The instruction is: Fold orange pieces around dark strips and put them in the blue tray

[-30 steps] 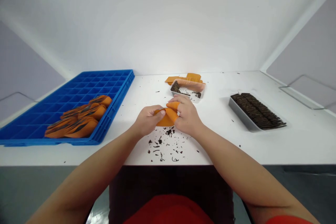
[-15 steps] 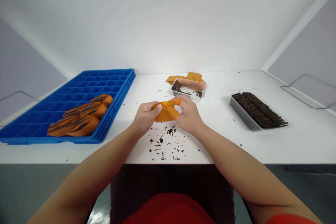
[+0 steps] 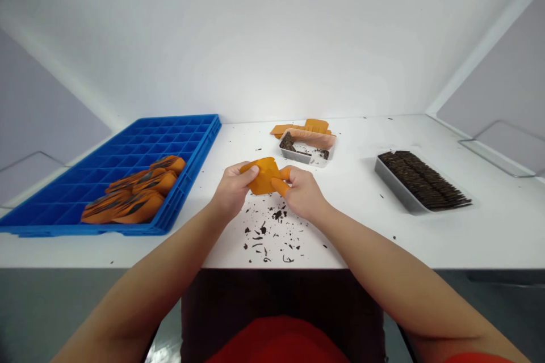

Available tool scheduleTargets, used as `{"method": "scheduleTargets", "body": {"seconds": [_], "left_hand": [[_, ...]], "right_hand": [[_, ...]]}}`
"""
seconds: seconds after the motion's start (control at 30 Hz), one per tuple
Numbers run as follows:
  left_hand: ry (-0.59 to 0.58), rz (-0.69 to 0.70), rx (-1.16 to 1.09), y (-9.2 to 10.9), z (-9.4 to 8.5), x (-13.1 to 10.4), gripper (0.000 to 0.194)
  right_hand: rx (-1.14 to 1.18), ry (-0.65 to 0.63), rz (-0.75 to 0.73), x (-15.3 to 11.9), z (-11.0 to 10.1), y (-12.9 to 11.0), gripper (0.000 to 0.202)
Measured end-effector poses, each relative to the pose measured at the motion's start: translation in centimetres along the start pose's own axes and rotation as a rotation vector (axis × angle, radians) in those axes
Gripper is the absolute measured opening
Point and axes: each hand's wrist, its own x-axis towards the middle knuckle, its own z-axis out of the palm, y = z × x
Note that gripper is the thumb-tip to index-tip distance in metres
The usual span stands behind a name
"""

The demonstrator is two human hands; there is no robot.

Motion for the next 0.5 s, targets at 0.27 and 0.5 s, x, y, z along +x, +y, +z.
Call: {"method": "scheduleTargets", "body": {"seconds": [0.27,0.5], "left_hand": [[0.031,0.117,0.457,0.6,-0.5,0.0,0.015],[0.001,0.259,0.838,1.2,-0.8,-0.3,0.016]], "right_hand": [[-0.317,0.080,-0.199,0.3,-0.7,0.3,0.014],[-0.376,0.046,-0.205,0.3,-0.8,0.3,0.015]]}}
